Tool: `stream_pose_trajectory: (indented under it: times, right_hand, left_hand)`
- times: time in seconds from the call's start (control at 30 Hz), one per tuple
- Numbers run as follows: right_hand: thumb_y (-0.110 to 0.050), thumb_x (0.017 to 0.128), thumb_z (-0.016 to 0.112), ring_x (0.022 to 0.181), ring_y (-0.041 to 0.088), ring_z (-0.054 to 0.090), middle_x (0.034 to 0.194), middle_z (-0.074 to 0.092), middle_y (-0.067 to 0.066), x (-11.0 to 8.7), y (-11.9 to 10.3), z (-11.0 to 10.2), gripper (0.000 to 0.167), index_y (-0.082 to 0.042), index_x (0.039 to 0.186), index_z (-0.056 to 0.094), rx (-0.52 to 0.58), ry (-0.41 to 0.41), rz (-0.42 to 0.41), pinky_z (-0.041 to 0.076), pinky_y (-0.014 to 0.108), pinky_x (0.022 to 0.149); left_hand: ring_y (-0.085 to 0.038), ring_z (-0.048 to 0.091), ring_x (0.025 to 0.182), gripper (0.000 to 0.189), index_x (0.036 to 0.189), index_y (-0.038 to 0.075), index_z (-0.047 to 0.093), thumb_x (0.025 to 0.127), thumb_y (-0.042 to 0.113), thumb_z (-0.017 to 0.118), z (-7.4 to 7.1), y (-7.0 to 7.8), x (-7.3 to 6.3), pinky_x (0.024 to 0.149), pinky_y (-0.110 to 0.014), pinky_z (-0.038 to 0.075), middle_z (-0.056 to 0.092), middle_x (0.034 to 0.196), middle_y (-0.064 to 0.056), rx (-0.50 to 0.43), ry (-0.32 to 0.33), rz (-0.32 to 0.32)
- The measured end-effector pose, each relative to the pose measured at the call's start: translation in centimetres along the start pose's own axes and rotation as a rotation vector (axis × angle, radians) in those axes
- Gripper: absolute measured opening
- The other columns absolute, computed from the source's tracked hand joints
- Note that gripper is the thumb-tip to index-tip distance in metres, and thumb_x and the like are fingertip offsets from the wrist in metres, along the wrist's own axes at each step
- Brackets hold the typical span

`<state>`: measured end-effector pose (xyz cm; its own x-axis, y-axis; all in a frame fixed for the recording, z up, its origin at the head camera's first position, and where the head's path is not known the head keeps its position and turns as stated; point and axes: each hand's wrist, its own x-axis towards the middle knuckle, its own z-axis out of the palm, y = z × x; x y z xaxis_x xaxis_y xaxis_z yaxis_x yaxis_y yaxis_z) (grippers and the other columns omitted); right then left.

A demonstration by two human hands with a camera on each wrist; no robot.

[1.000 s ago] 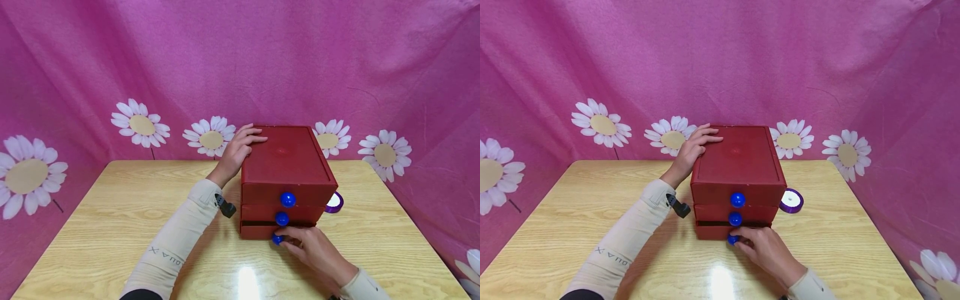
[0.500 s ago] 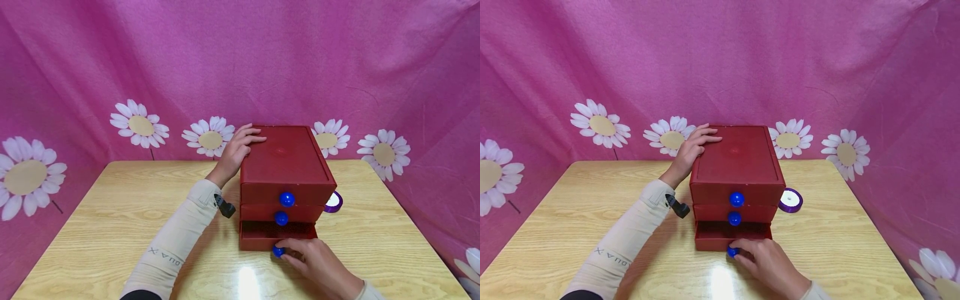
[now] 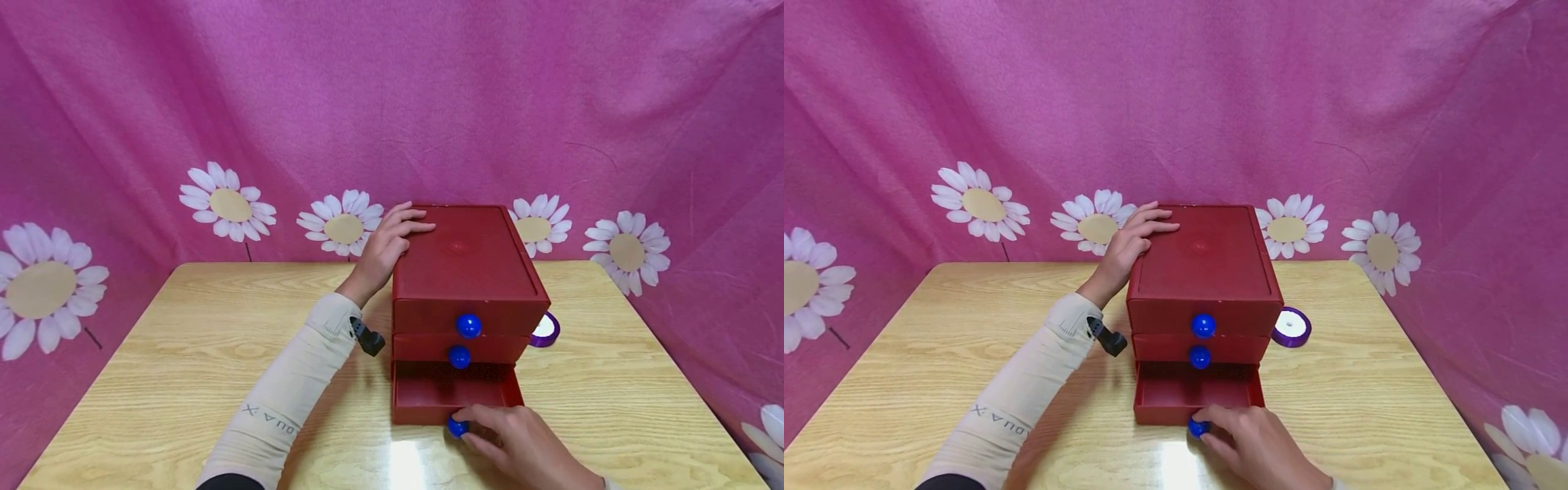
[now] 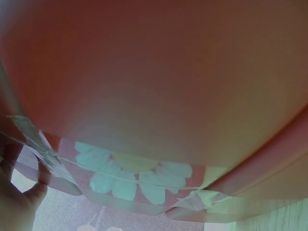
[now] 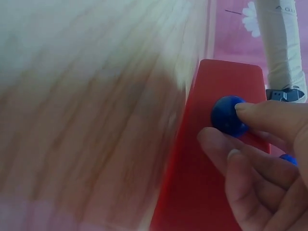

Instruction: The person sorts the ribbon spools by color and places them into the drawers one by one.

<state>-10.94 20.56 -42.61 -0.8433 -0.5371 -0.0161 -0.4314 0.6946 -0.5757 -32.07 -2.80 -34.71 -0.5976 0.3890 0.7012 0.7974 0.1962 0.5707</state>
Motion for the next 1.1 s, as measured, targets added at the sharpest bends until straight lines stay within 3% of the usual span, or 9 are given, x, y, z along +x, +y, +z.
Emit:
stream_pose_trajectory:
  times: [0.5, 0.77, 1.1]
  right_hand:
    - [-0.026, 0.087, 0.071, 0.080, -0.002, 0.058, 0.102, 0.067, -0.018, -0.9, 0.0, 0.7, 0.031, -0.029, 0.117, 0.065, -0.026, 0.039, -0.025, 0.056, 0.036, 0.080]
    - [-0.030, 0.089, 0.068, 0.084, -0.002, 0.060, 0.105, 0.067, -0.017, -1.3, -0.1, 0.8, 0.030, -0.029, 0.119, 0.065, 0.041, -0.005, 0.006, 0.056, 0.036, 0.080]
    - [-0.031, 0.091, 0.065, 0.078, -0.002, 0.057, 0.101, 0.067, -0.019, -1.8, -0.6, 1.0, 0.025, -0.027, 0.115, 0.067, 0.105, -0.039, 0.024, 0.056, 0.029, 0.078]
  left_hand:
    - [-0.017, 0.027, 0.140, 0.049, 0.118, 0.004, 0.069, 0.084, 0.007, 0.034, 0.0, 0.0, 0.0, 0.116, -0.033, 0.017, 0.054, 0.135, -0.012, -0.009, 0.005, 0.020]
    - [-0.016, 0.027, 0.140, 0.050, 0.118, 0.004, 0.069, 0.083, 0.006, 0.034, 0.0, 0.0, 0.0, 0.115, -0.033, 0.017, 0.053, 0.135, -0.013, 0.004, 0.002, 0.022]
    - [-0.019, 0.027, 0.140, 0.049, 0.119, 0.003, 0.069, 0.084, 0.005, 0.035, 0.1, -0.1, 0.0, 0.116, -0.035, 0.016, 0.053, 0.136, -0.013, -0.015, 0.001, 0.023]
